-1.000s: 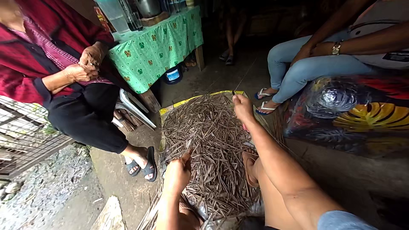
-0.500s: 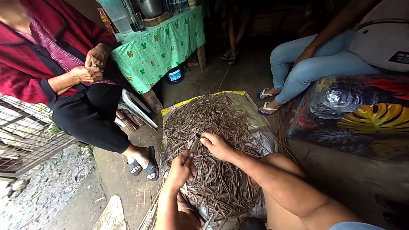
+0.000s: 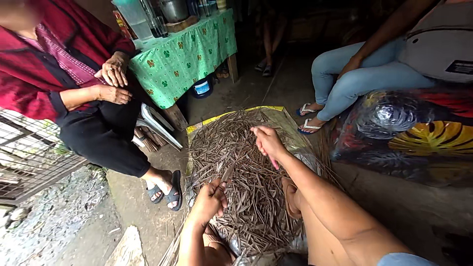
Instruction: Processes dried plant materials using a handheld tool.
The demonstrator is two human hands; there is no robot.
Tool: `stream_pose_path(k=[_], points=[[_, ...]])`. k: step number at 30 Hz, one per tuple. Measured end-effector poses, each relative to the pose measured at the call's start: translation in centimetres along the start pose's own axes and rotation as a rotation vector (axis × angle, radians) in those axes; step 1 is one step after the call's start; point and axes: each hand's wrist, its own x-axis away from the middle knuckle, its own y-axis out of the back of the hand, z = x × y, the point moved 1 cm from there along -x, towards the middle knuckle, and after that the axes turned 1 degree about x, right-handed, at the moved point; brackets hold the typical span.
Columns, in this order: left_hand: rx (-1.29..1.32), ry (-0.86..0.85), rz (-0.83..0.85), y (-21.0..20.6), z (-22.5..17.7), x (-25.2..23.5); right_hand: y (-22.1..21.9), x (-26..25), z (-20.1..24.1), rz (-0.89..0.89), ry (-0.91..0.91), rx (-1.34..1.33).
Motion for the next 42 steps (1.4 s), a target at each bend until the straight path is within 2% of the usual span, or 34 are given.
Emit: stream_pose_path(k=[3, 5, 9, 13, 17, 22, 26, 31, 38, 40, 42], points=[[-0.037, -0.002, -0.02, -0.2, 0.0, -0.4, -2.8, 3.0, 0.2, 0.308, -0.092, -0.089], [-0.074, -0.027, -0.023, -0.3, 0.0, -0.7, -3.9, 3.8, 0.3, 0.398, -0.116, -0.091], [-0.148, 0.015, 0.017, -0.4, 0.2, -0.9, -3.0, 1.5, 0.1, 0.253, -0.111, -0.121], [-0.215, 0.062, -0.022, -0.7, 0.3, -1.3, -2.4, 1.3, 0.0, 0.178, 0.022, 0.156], [-0.257, 0.058, -0.078, -0.9, 0.1, -1.7, -4.2, 4.3, -0.1, 0.388, 0.276, 0.387], [-0.36, -0.021, -0.136, -1.2, 0.2, -2.2, -6.0, 6.5, 0.0, 0.542, 0.375, 0.655], [-0.403, -0.043, -0.14, -1.2, 0.3, -2.3, -5.3, 5.7, -0.1, 0.513, 0.388, 0.757], [-0.418, -0.054, -0.144, -1.2, 0.4, -2.2, -3.8, 3.7, 0.0, 0.355, 0.313, 0.754], [-0.327, -0.088, -0.125, -1.2, 0.4, -1.6, -1.5, 0.7, -0.1, -0.109, 0.239, 0.599], [-0.314, -0.096, -0.147, -1.1, 0.4, -1.6, -1.6, 1.5, 0.5, -0.048, 0.254, 0.538], [-0.343, -0.091, -0.163, -1.0, 0.5, -1.7, -3.0, 3.0, 0.4, 0.194, 0.267, 0.466]])
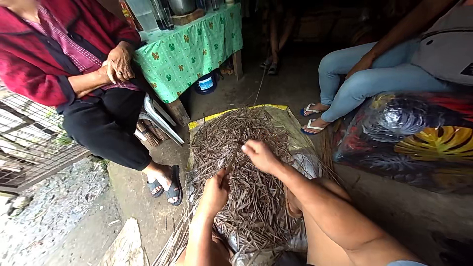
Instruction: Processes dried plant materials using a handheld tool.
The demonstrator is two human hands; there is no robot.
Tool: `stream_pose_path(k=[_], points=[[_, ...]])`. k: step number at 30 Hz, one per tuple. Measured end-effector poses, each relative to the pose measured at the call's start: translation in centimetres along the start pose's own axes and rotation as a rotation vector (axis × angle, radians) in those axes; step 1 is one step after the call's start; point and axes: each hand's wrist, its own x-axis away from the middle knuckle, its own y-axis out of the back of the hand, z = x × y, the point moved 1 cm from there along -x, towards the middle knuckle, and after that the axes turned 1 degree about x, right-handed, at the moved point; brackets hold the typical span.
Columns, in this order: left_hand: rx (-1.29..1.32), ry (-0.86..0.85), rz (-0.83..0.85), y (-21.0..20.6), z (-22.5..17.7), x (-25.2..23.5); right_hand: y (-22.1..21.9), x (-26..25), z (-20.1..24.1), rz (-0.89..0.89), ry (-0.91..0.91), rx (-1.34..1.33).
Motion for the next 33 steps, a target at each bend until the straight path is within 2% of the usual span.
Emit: stream_pose_path(k=[2, 4, 7, 11, 14, 18, 21, 24, 28, 30, 33], points=[[-0.046, -0.021, -0.021, -0.1, 0.1, -0.2, -2.0, 1.3, 0.9, 0.202, 0.075, -0.011], [-0.102, -0.039, -0.043, -0.4, 0.1, -0.4, -3.0, 2.1, 1.5, 0.294, 0.13, 0.066], [-0.178, -0.008, -0.058, -0.5, -0.1, -0.5, -3.1, 1.7, 1.1, 0.308, 0.179, 0.148], [-0.168, -0.028, -0.056, -0.7, 0.0, -0.6, -1.9, 0.9, 0.5, 0.268, 0.134, 0.215], [-0.132, -0.048, -0.045, -0.7, 0.0, -0.2, -0.5, -0.3, -0.6, 0.142, 0.027, 0.277], [-0.14, -0.064, -0.028, -0.3, 0.1, 0.2, 1.9, -1.8, -2.5, -0.176, -0.133, 0.327], [-0.137, -0.022, -0.021, -0.1, 0.1, 0.2, 2.3, -1.5, -2.1, -0.31, -0.095, 0.223], [-0.113, 0.014, -0.012, -0.2, 0.2, -0.1, 0.8, -0.1, -0.8, -0.107, -0.01, 0.083], [-0.064, 0.012, -0.02, -0.1, 0.1, -0.3, -1.2, 1.7, 1.0, 0.187, 0.024, 0.12], [-0.041, 0.007, -0.027, -0.2, 0.0, -0.3, -2.0, 2.2, 1.3, 0.252, 0.049, 0.132], [-0.039, -0.008, -0.027, -0.3, 0.0, -0.3, -2.7, 2.3, 1.3, 0.258, 0.07, 0.133]])
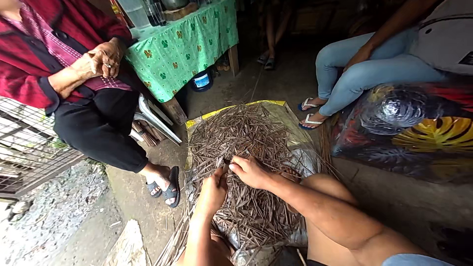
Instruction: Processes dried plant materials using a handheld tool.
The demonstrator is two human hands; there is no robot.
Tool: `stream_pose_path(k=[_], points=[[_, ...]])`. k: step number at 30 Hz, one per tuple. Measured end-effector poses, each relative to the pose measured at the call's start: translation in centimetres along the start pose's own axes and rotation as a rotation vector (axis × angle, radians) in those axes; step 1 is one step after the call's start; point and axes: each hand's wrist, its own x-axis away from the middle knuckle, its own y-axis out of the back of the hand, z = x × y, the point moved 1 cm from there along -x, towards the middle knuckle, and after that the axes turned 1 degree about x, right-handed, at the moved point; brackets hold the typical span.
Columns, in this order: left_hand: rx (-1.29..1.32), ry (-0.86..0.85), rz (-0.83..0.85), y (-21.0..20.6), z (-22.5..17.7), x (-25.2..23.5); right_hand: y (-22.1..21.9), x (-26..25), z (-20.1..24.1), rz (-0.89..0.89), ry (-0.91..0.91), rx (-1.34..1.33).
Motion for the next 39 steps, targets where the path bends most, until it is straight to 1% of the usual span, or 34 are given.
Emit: stream_pose_path(k=[3, 5, 8, 10, 11, 12, 13, 16, 18, 20, 25, 27, 29, 30, 31, 32, 34, 35, 37, 39], points=[[-0.033, -0.061, -0.019, -0.2, 0.2, 0.0, 0.9, -0.7, -0.7, -0.051, -0.043, 0.029], [-0.093, -0.069, -0.032, -0.2, 0.2, 0.1, 1.8, -1.2, -1.6, -0.107, -0.095, 0.069], [-0.19, -0.061, -0.065, 0.2, 0.2, 0.5, 3.8, -2.1, -3.8, -0.291, -0.205, 0.118], [-0.226, -0.064, -0.09, 0.4, 0.2, 0.7, 4.9, -2.4, -5.0, -0.421, -0.254, 0.026], [-0.236, -0.057, -0.096, 0.5, 0.1, 0.7, 5.2, -2.3, -5.1, -0.456, -0.262, -0.041], [-0.247, -0.047, -0.101, 0.6, -0.1, 0.7, 5.2, -2.1, -4.7, -0.452, -0.261, -0.117], [-0.258, -0.036, -0.109, 0.6, -0.3, 0.7, 4.9, -1.9, -4.1, -0.412, -0.252, -0.204], [-0.294, -0.02, -0.124, 0.4, -0.6, 0.5, 2.3, -1.3, -1.8, -0.182, -0.263, -0.492], [-0.302, -0.037, -0.128, 0.1, -0.6, 0.3, 1.3, -1.4, -1.2, -0.106, -0.275, -0.604], [-0.294, -0.035, -0.105, -0.2, -0.6, 0.3, 1.2, -1.8, -1.4, -0.114, -0.274, -0.616], [-0.28, 0.026, -0.041, 0.0, -0.4, 0.4, 1.9, -2.1, -1.9, -0.143, -0.279, -0.538], [-0.263, 0.034, -0.048, 0.1, -0.3, 0.5, 2.0, -1.6, -1.7, -0.128, -0.276, -0.644], [-0.251, 0.04, -0.075, 0.2, -0.2, 0.3, 2.6, -0.6, -1.1, -0.041, -0.183, -0.971], [-0.25, 0.045, -0.088, 0.4, -0.2, 0.3, 3.1, 0.3, -0.6, 0.056, -0.084, -1.149], [-0.25, 0.051, -0.096, 0.5, -0.3, 0.2, 3.7, 1.4, 0.2, 0.163, 0.055, -1.279], [-0.247, 0.049, -0.103, 0.6, -0.4, 0.2, 4.3, 2.7, 1.3, 0.249, 0.211, -1.35], [-0.248, 0.036, -0.107, 0.5, -0.5, 0.2, 5.1, 5.4, 3.8, 0.362, 0.493, -1.352], [-0.257, 0.033, -0.097, 0.3, -0.5, 0.1, 5.2, 6.8, 4.9, 0.383, 0.594, -1.319], [-0.261, 0.088, -0.039, 0.1, -0.9, -0.1, 5.2, 9.0, 6.5, 0.395, 0.741, -1.241], [-0.247, 0.098, -0.033, -0.1, -0.9, -0.2, 5.3, 10.3, 7.5, 0.395, 0.834, -1.135]])
